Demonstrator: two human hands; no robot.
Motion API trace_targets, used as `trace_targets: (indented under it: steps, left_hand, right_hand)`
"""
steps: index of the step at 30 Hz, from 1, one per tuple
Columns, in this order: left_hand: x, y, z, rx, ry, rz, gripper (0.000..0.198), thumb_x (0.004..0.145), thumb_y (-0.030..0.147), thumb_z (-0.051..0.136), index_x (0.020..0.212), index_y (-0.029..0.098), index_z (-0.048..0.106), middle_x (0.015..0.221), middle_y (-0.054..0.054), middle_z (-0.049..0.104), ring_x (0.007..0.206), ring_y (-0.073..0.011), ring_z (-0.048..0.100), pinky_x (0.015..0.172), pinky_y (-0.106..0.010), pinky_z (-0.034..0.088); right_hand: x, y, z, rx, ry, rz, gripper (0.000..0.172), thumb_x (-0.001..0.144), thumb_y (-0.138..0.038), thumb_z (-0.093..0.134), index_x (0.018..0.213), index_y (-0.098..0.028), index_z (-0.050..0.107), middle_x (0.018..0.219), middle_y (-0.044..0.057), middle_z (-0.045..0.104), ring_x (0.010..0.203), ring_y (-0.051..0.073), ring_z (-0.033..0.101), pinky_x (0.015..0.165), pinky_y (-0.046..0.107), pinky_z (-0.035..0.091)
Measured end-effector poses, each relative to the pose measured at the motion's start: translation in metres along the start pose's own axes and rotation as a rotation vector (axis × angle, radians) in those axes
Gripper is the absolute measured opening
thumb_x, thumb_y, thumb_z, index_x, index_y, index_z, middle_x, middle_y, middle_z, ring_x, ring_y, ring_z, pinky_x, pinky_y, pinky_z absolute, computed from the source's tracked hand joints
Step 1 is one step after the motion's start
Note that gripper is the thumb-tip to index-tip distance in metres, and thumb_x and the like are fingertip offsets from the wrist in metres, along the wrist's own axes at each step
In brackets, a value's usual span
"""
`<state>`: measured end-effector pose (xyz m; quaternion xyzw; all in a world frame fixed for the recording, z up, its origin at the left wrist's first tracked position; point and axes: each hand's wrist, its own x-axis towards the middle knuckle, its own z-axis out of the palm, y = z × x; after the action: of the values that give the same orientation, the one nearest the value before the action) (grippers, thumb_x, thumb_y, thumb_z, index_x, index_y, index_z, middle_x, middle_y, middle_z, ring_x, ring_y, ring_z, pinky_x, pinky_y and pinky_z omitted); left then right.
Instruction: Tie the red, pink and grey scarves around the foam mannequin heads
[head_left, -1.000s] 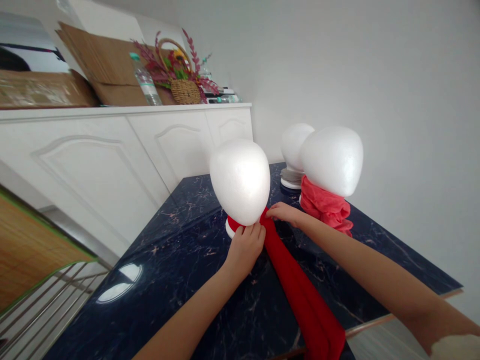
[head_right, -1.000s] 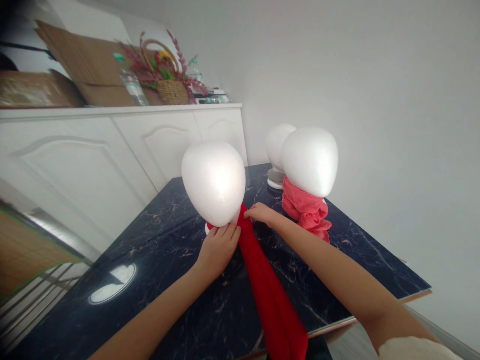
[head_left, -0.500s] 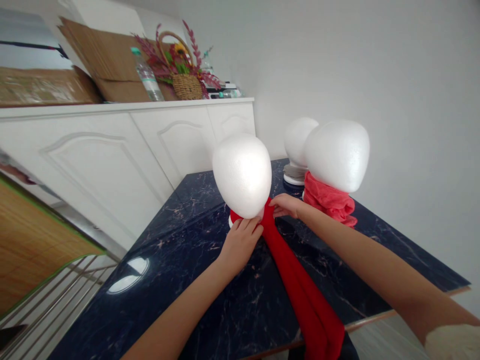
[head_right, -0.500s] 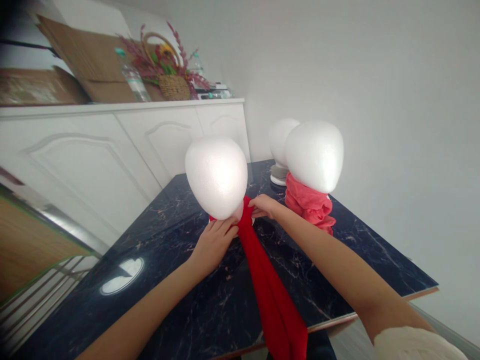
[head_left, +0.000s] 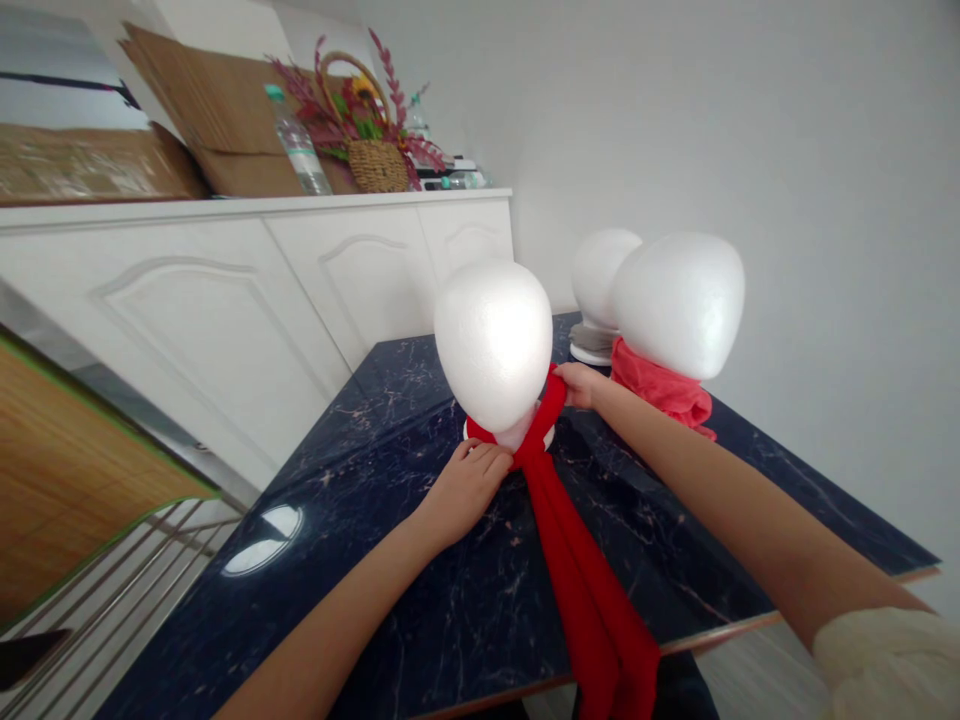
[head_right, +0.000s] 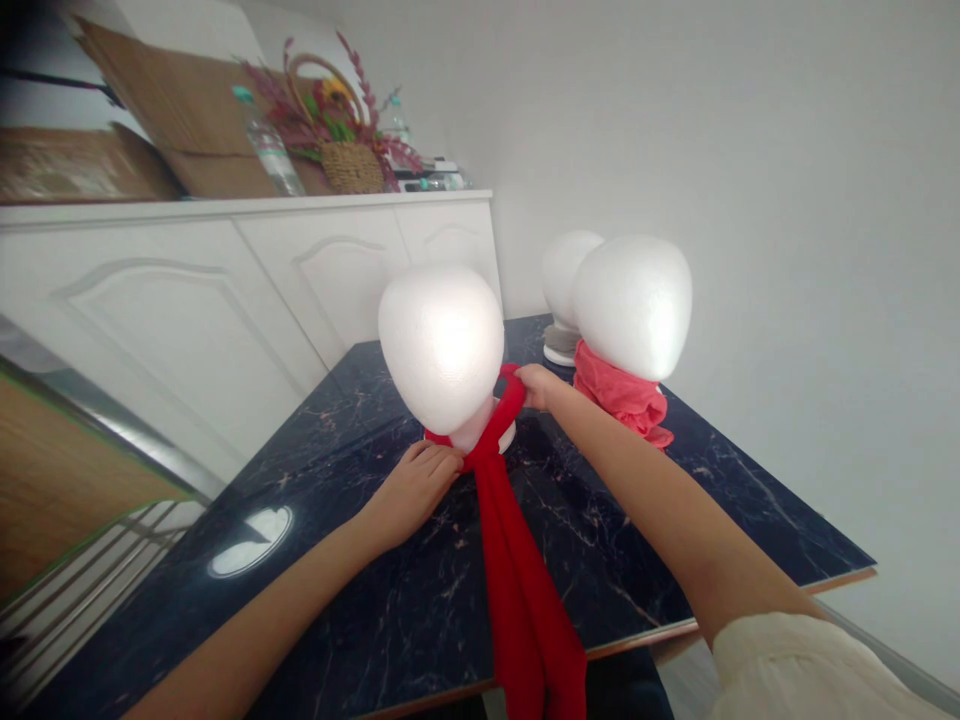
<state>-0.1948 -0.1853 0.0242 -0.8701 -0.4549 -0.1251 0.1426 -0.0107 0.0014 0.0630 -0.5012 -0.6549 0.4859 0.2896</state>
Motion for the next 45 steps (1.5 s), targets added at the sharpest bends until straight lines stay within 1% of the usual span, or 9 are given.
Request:
trace_targets:
  steps: [8, 13, 18, 21, 23, 26, 29, 36, 45]
  left_hand:
    - [-0.010, -0.013, -0.015, -0.036, -0.084, 0.034, 0.023, 0.100, 0.020, 0.034, 0.102, 0.018, 0.057, 0.100, -0.005, 0.064, 0.097, -0.0175, 0.058, 0.097, -0.036, 0.040]
    - [-0.009, -0.016, -0.019, 0.003, -0.109, 0.055, 0.025, 0.099, 0.018, 0.031, 0.097, 0.018, 0.056, 0.098, -0.005, 0.064, 0.095, -0.0175, 0.058, 0.096, -0.036, 0.039]
    - [-0.007, -0.009, -0.014, -0.006, -0.053, -0.013, 0.020, 0.093, 0.023, 0.050, 0.111, 0.017, 0.053, 0.106, -0.008, 0.065, 0.100, -0.0216, 0.059, 0.097, -0.039, 0.038]
    - [-0.006, -0.005, -0.010, -0.012, -0.019, -0.081, 0.036, 0.087, 0.023, 0.058, 0.121, 0.015, 0.049, 0.112, -0.009, 0.066, 0.104, -0.0240, 0.058, 0.097, -0.040, 0.038]
    - [-0.004, -0.003, -0.007, 0.025, -0.013, -0.096, 0.030, 0.088, 0.020, 0.055, 0.117, 0.016, 0.052, 0.108, -0.009, 0.067, 0.102, -0.0243, 0.059, 0.095, -0.040, 0.038]
    - [-0.001, -0.002, -0.005, 0.075, -0.030, -0.068, 0.016, 0.092, 0.017, 0.047, 0.102, 0.017, 0.058, 0.098, -0.007, 0.067, 0.095, -0.0231, 0.059, 0.091, -0.039, 0.039]
    - [0.000, -0.004, -0.008, 0.065, -0.043, -0.037, 0.018, 0.094, 0.016, 0.042, 0.097, 0.018, 0.060, 0.096, -0.007, 0.067, 0.093, -0.0218, 0.059, 0.090, -0.038, 0.039]
    - [-0.014, -0.031, -0.022, -0.131, -0.104, -0.010, 0.018, 0.096, 0.020, 0.044, 0.105, 0.021, 0.060, 0.105, -0.005, 0.069, 0.101, -0.0201, 0.060, 0.091, -0.036, 0.038]
    - [-0.038, -0.079, -0.034, -0.090, -0.157, -0.010, 0.021, 0.095, 0.025, 0.043, 0.099, 0.021, 0.063, 0.112, -0.007, 0.065, 0.110, -0.0239, 0.054, 0.095, -0.038, 0.042]
  right_hand:
    - [0.019, 0.008, -0.037, -0.541, 0.045, -0.380, 0.025, 0.088, -0.013, 0.051, 0.113, -0.017, 0.057, 0.101, 0.012, 0.071, 0.101, 0.027, 0.063, 0.093, 0.035, 0.042]
    - [0.010, 0.021, -0.026, -0.740, -0.013, -0.467, 0.042, 0.088, -0.014, 0.053, 0.129, -0.016, 0.050, 0.110, 0.014, 0.070, 0.099, 0.027, 0.064, 0.089, 0.033, 0.044]
    - [-0.029, 0.027, -0.019, -0.821, 0.063, -0.485, 0.046, 0.085, -0.021, 0.057, 0.129, -0.010, 0.051, 0.121, 0.020, 0.060, 0.108, 0.031, 0.058, 0.095, 0.041, 0.042]
    - [-0.064, 0.028, -0.017, -0.846, 0.059, -0.728, 0.033, 0.081, -0.025, 0.060, 0.112, -0.013, 0.061, 0.117, 0.016, 0.059, 0.111, 0.030, 0.052, 0.100, 0.042, 0.039]
    - [-0.081, 0.029, -0.012, -0.884, -0.018, -0.936, 0.040, 0.076, -0.024, 0.064, 0.114, -0.014, 0.061, 0.119, 0.013, 0.058, 0.111, 0.029, 0.049, 0.101, 0.042, 0.038]
    - [-0.092, 0.033, 0.000, -1.032, -0.079, -1.065, 0.041, 0.077, -0.025, 0.066, 0.116, -0.013, 0.061, 0.119, 0.016, 0.058, 0.109, 0.030, 0.047, 0.098, 0.043, 0.038]
    - [-0.087, 0.035, 0.004, -1.169, -0.135, -1.095, 0.020, 0.088, -0.021, 0.056, 0.104, -0.015, 0.065, 0.107, 0.013, 0.061, 0.099, 0.026, 0.051, 0.090, 0.039, 0.041]
    - [-0.064, 0.019, -0.043, -1.274, -0.044, -0.858, 0.023, 0.097, -0.018, 0.042, 0.102, -0.016, 0.064, 0.104, 0.009, 0.061, 0.083, 0.018, 0.059, 0.064, 0.027, 0.038]
    - [-0.032, -0.001, -0.083, -1.383, 0.140, -0.717, 0.026, 0.094, -0.012, 0.040, 0.100, -0.014, 0.065, 0.110, 0.012, 0.061, 0.080, 0.019, 0.059, 0.067, 0.029, 0.038]
